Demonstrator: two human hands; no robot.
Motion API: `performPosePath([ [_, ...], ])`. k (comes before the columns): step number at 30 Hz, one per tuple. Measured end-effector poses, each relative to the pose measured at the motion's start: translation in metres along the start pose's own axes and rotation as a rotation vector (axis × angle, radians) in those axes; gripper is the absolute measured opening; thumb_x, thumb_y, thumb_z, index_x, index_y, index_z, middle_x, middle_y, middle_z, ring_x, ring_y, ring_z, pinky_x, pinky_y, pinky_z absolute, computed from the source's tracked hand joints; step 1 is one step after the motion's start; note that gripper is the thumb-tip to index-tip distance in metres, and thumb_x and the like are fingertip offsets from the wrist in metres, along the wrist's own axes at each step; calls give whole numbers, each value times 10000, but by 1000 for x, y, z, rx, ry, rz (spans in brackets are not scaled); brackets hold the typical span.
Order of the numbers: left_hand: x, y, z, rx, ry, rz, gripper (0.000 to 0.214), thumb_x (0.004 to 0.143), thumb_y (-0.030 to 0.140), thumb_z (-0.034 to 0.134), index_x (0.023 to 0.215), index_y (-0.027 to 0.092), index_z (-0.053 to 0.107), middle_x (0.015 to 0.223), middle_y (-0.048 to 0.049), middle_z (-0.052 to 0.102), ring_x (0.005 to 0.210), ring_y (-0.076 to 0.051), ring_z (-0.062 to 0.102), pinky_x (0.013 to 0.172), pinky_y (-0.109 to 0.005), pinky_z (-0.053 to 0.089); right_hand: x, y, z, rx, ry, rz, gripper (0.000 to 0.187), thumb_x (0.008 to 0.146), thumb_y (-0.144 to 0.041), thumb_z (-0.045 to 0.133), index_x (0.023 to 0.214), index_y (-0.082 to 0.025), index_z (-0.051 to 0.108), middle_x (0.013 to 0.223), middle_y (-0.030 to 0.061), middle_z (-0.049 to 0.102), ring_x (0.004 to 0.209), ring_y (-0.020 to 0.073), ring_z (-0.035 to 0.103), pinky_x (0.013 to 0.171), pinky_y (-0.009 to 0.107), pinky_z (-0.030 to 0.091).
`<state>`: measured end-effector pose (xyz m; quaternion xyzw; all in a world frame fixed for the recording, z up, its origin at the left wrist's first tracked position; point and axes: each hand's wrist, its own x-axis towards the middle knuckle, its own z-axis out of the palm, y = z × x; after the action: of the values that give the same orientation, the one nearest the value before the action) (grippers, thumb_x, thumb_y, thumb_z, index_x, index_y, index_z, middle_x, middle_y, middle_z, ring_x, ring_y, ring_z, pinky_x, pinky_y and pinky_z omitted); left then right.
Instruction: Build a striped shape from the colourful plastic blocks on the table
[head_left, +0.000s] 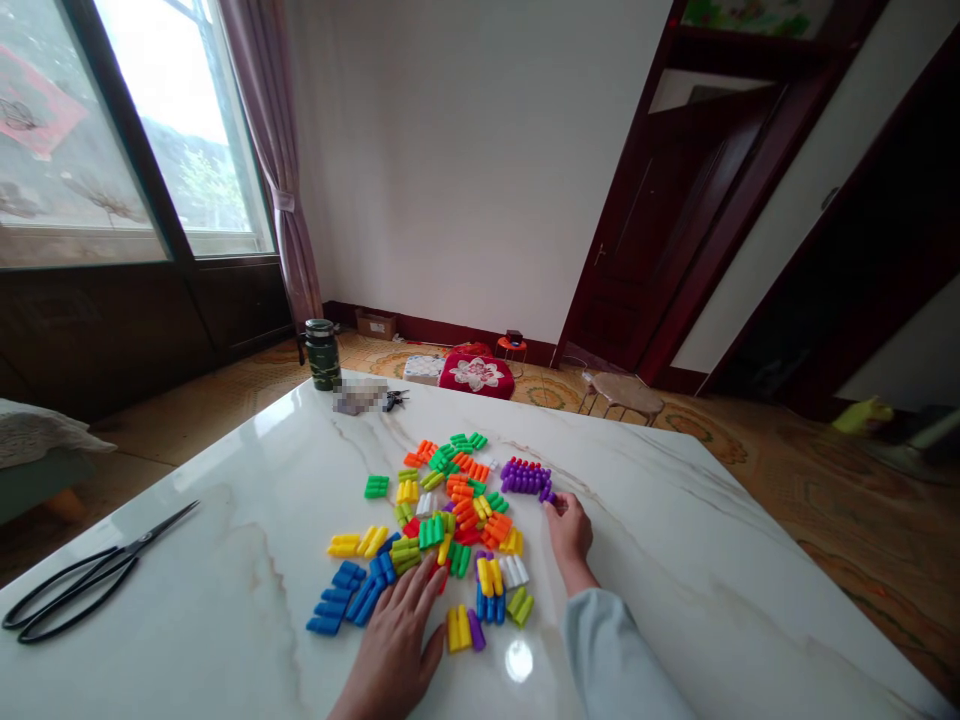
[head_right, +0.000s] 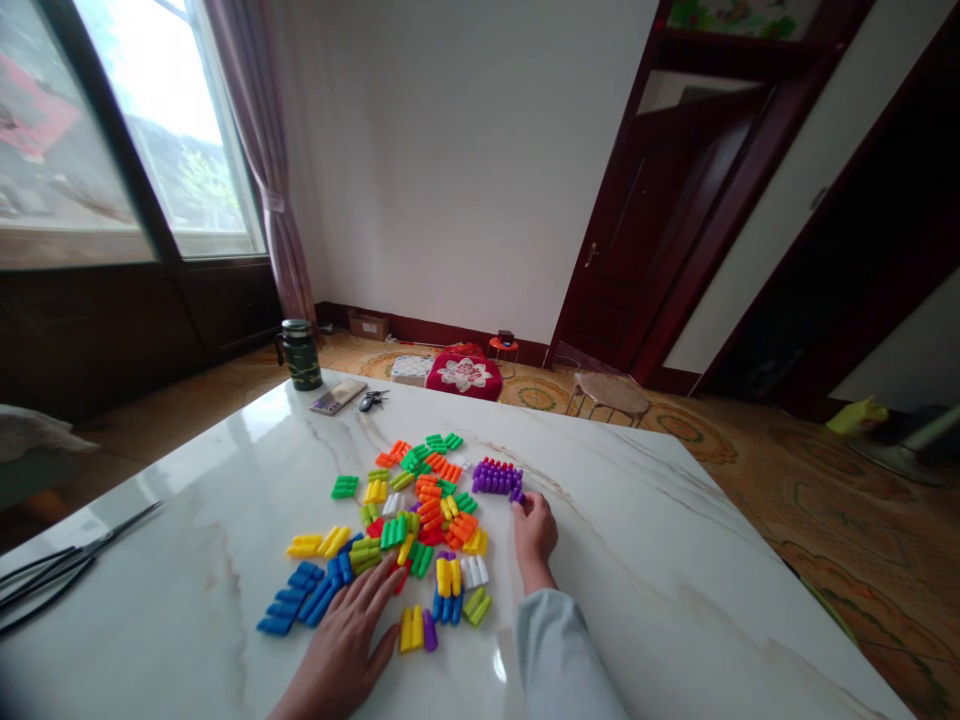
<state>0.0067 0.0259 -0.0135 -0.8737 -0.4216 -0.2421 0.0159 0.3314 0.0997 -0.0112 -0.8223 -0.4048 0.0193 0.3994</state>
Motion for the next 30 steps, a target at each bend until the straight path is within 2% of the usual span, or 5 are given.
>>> performPosePath([
  [8, 1, 0, -2, 14, 0, 7, 560, 893, 310, 490, 1441, 257, 384, 1475, -74, 437, 1275, -250, 498, 980, -379, 468, 6, -2, 6, -42, 1, 16, 209, 755, -347, 567, 912, -242, 656, 918, 37, 721, 789, 205, 643, 596, 271, 375],
  [16, 0, 2, -4, 17, 10, 6, 584, 880, 271, 503, 1449, 252, 373, 1471, -86, 443, 1273, -252, 496, 982, -374, 460, 9, 0, 11, -28, 41, 19, 207, 739, -333, 572, 894, -213, 638, 912, 46, 719, 764, 201, 634, 598, 267, 358],
  [24, 0, 1, -3, -1, -25, -3, 572, 894, 289, 483, 1452, 252, 367, 1473, -84, 440, 1272, -255, 493, 995, -392, 450, 10, 5, 13, -12, 72, -21, 178, 720, -378, 568, 714, -206, 614, 757, 57, 686, 671, 199, 577, 590, 276, 341],
  [30, 0, 2, -4, -50, -55, -34, 579, 887, 281, 482, 1454, 259, 365, 1490, -80, 415, 1288, -263, 469, 1014, -422, 428, 4, 7, 13, 38, 53, -86, 179, 707, -338, 558, 680, -187, 651, 797, 78, 657, 663, 190, 562, 597, 286, 378],
])
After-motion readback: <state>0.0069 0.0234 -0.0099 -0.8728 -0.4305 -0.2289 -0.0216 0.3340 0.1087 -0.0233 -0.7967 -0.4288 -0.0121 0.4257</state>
